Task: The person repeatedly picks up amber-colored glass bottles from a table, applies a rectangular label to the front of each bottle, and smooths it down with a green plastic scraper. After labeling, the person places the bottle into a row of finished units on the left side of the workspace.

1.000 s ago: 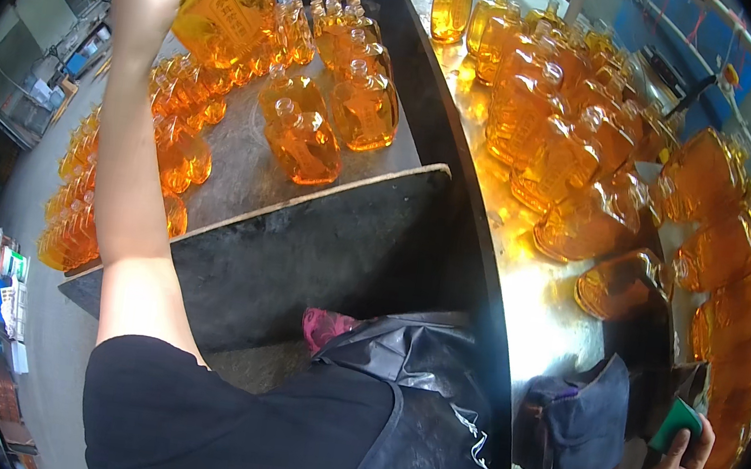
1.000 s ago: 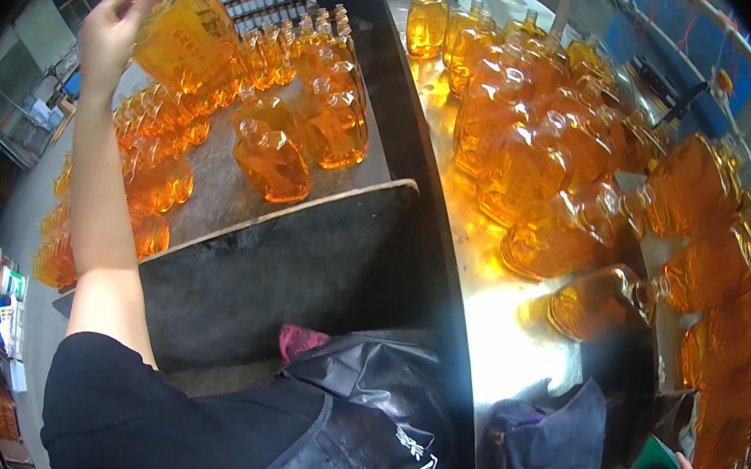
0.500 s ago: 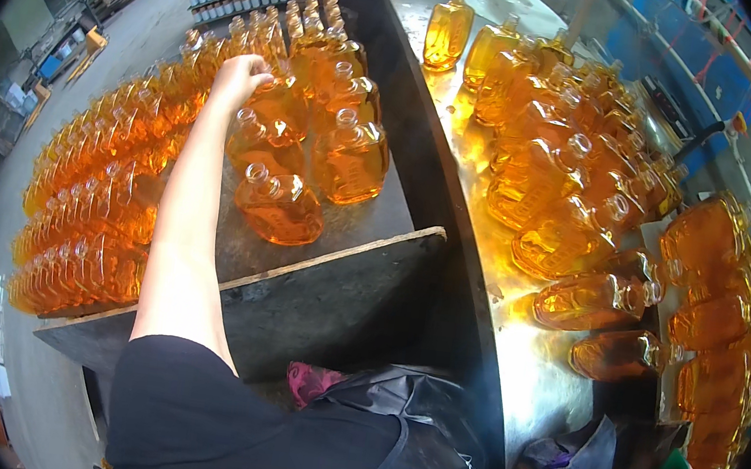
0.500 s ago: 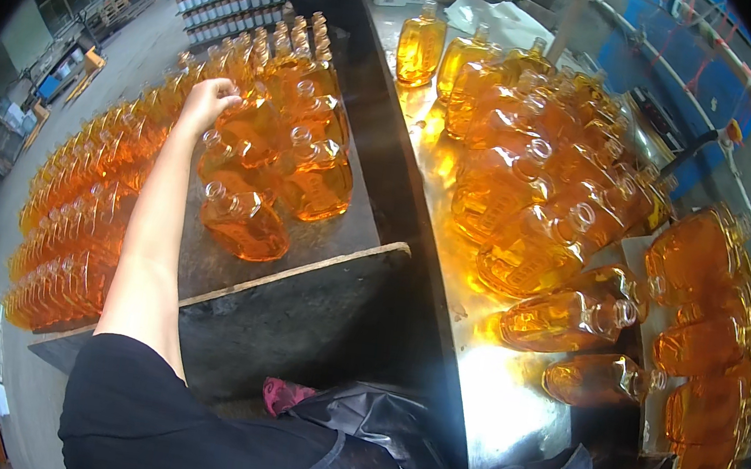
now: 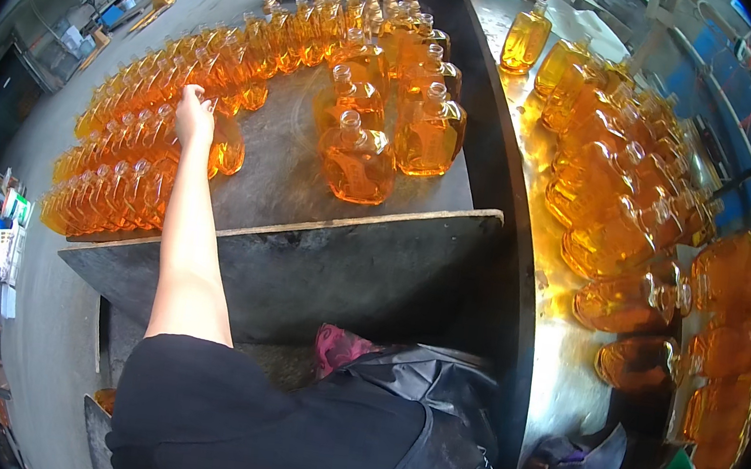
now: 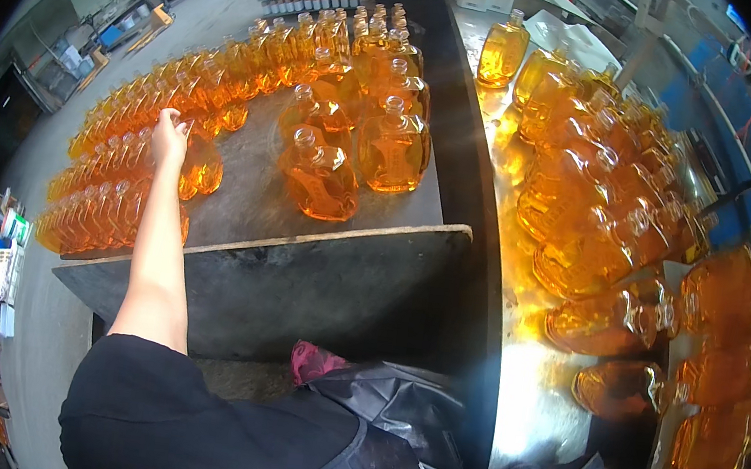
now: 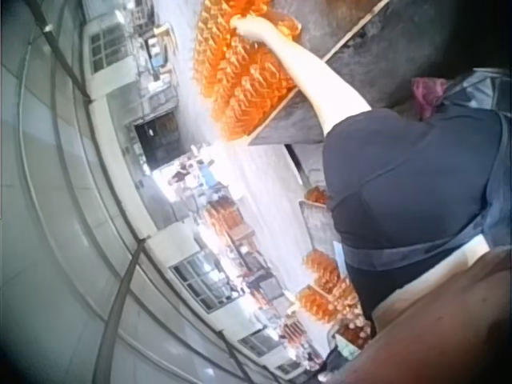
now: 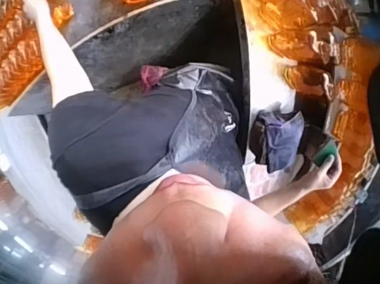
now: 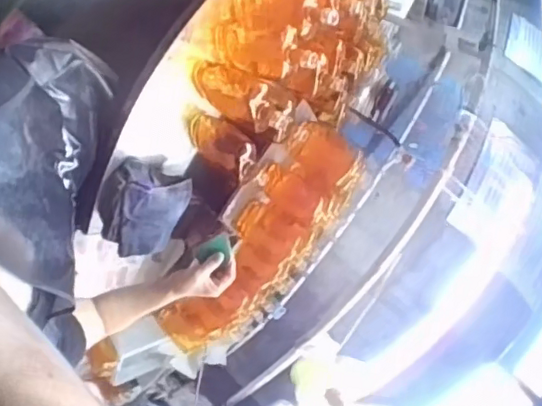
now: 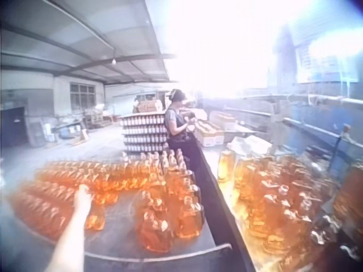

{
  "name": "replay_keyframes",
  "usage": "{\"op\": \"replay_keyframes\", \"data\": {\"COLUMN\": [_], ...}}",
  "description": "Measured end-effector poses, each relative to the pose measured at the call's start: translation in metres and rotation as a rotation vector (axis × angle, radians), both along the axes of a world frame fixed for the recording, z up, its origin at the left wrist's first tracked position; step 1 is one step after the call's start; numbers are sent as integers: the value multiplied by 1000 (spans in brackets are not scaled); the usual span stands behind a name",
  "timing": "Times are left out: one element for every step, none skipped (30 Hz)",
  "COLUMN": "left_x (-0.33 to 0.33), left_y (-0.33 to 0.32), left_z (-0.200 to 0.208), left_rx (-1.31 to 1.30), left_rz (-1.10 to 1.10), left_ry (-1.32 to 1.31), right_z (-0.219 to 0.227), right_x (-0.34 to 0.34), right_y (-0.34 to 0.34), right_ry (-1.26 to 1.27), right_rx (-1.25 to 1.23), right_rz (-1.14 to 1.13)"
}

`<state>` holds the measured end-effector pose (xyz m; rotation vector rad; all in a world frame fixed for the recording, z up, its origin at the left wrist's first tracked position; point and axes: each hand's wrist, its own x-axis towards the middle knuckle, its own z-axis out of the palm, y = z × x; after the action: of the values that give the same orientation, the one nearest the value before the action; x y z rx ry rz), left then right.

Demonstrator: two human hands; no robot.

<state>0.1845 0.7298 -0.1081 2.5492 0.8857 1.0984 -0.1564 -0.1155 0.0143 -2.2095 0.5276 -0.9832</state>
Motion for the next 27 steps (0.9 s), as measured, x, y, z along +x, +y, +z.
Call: {"op": "replay_keyframes", "data": {"left_x": [0,0,9,2,-20,-17,-17,-19,-22,-32,-46,-49,-50,-48,-45,-50,-61,-70,-69,-69,-58,-47,-42,-48,-59,-90,-120], "left_y": [-2,-4,-26,-53,-75,-112,-146,-158,-182,-201,-203,-208,-232,-270,-312,-359,-398,-433,-460,-484,-504,-527,-562,-598,-635,-666,-700], "left_z": [5,12,8,21,52,74,97,117,132,152,184,198,199,194,184,178,175,174,174,174,176,177,170,165,165,164,155], "left_rx": [-13,-23,-15,12,77,58,31,345,292,399,338,204,42,-139,-346,-533,-702,-855,-929,-1000,-976,-941,-936,-1015,-1096,-1124,-1149], "left_rz": [-21,-45,-115,-170,-207,-314,-426,-469,-675,-828,-1081,-1335,-1407,-1493,-1583,-1670,-1733,-1781,-1890,-1981,-2142,-2296,-2457,-2554,-2634,-2567,-2503], "left_ry": [-14,-27,-101,-171,-229,-368,-492,-609,-756,-795,-791,-781,-779,-764,-728,-667,-589,-504,-423,-334,-261,-186,-93,75,269,370,490], "right_z": [-2,-9,4,7,-1,6,15,22,31,26,18,20,15,11,13,8,1,-5,-11,-13,-20,-32,-37,-49,-58,-76,-90], "right_x": [-5,-14,-29,-36,-36,-51,-60,-68,-85,-96,-98,-107,-107,-111,-125,-145,-164,-186,-204,-222,-232,-249,-281,-300,-318,-337,-357], "right_y": [-10,-16,-8,-3,-7,4,16,25,24,23,22,30,33,42,48,50,50,50,51,52,51,48,48,50,54,53,58], "right_ry": [34,17,35,19,14,-29,-59,-79,7,-76,-134,-115,-153,-174,-176,-232,-303,-394,-500,-511,-532,-507,-287,-207,-116,79,281], "right_rx": [-6,40,6,-50,-68,-55,-40,-24,-23,1,150,139,154,124,69,154,239,362,482,539,609,634,674,641,619,511,413], "right_rz": [45,26,-8,-40,-50,-113,-182,-253,-268,-272,-188,-201,-157,-182,-209,-224,-218,-269,-286,-361,-403,-494,-532,-579,-627,-668,-718]}}
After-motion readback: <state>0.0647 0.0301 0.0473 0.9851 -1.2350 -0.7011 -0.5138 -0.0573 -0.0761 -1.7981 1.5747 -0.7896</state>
